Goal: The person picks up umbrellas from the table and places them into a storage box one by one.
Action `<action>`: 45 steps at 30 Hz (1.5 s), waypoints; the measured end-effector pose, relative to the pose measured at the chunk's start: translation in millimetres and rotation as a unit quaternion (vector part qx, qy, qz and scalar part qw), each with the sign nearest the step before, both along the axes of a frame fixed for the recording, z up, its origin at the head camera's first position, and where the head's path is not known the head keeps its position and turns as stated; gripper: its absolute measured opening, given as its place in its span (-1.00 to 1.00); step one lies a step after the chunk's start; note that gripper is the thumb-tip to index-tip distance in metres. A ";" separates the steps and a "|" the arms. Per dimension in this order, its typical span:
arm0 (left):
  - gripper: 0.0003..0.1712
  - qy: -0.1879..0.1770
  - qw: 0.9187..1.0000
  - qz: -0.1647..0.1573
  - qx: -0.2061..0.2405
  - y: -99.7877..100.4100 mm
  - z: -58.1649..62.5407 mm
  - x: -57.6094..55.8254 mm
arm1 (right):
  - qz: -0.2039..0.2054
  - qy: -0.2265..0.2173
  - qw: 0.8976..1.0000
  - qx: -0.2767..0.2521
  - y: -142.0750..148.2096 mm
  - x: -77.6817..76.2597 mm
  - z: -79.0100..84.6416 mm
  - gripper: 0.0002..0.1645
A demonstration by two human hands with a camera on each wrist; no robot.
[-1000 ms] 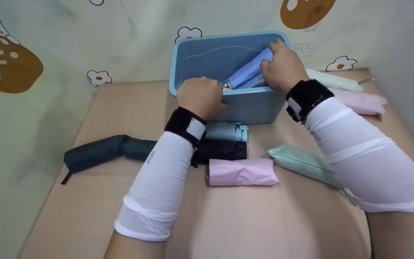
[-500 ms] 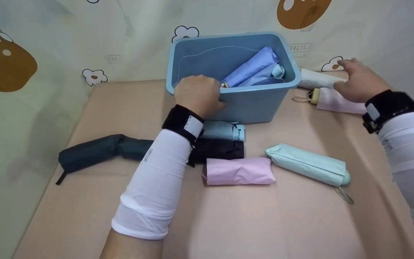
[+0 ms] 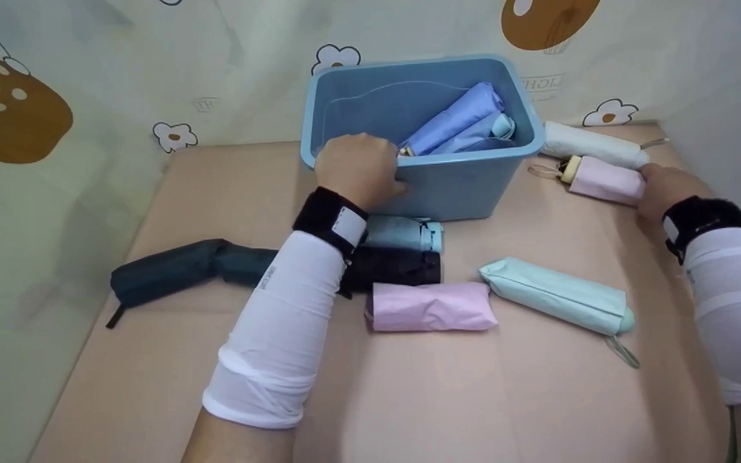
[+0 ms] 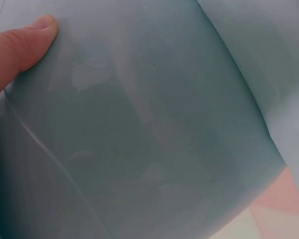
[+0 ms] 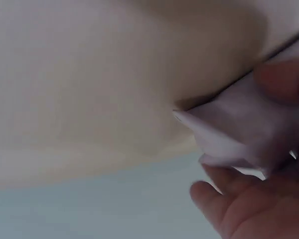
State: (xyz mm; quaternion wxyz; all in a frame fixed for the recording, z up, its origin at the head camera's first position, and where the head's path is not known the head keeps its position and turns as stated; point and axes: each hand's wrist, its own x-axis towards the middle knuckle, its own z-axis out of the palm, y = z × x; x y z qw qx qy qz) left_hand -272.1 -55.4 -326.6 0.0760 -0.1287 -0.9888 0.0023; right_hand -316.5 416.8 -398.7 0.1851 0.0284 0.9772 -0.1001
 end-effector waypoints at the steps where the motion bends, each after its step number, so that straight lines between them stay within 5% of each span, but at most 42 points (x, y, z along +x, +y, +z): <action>1: -0.44 0.000 1.000 0.000 -0.001 0.1 0.2 0.0 | -0.004 0.011 1.000 0.004 -0.6 0.5 -2.3 -0.16; 14: -0.41 -0.001 1.000 0.000 -0.004 -0.9 0.0 -0.2 | -0.018 0.122 0.991 -0.052 -0.1 7.0 -4.9 -0.50; 23: -0.41 0.001 1.000 0.001 0.004 -0.7 0.3 0.1 | -0.047 0.249 0.964 -0.086 -36.6 7.2 65.3 -0.53; 28: -0.45 -0.001 1.000 0.001 0.005 -0.9 -0.2 -0.1 | -0.034 0.233 0.963 -0.129 -74.5 7.3 104.7 -0.44; 34: -0.48 0.006 1.000 -0.004 0.012 -1.5 -2.1 -0.4 | 0.032 0.199 0.958 -0.202 -133.1 12.0 128.3 -0.31; 39: -0.53 0.010 1.000 -0.007 0.007 -1.9 -2.1 -0.5 | 0.107 0.190 0.952 -0.216 -178.8 8.9 130.7 -0.38; 45: -0.59 0.014 1.000 -0.007 -0.001 -1.4 -2.2 -0.1 | 0.169 0.182 0.944 -0.216 -213.9 6.8 114.6 -0.46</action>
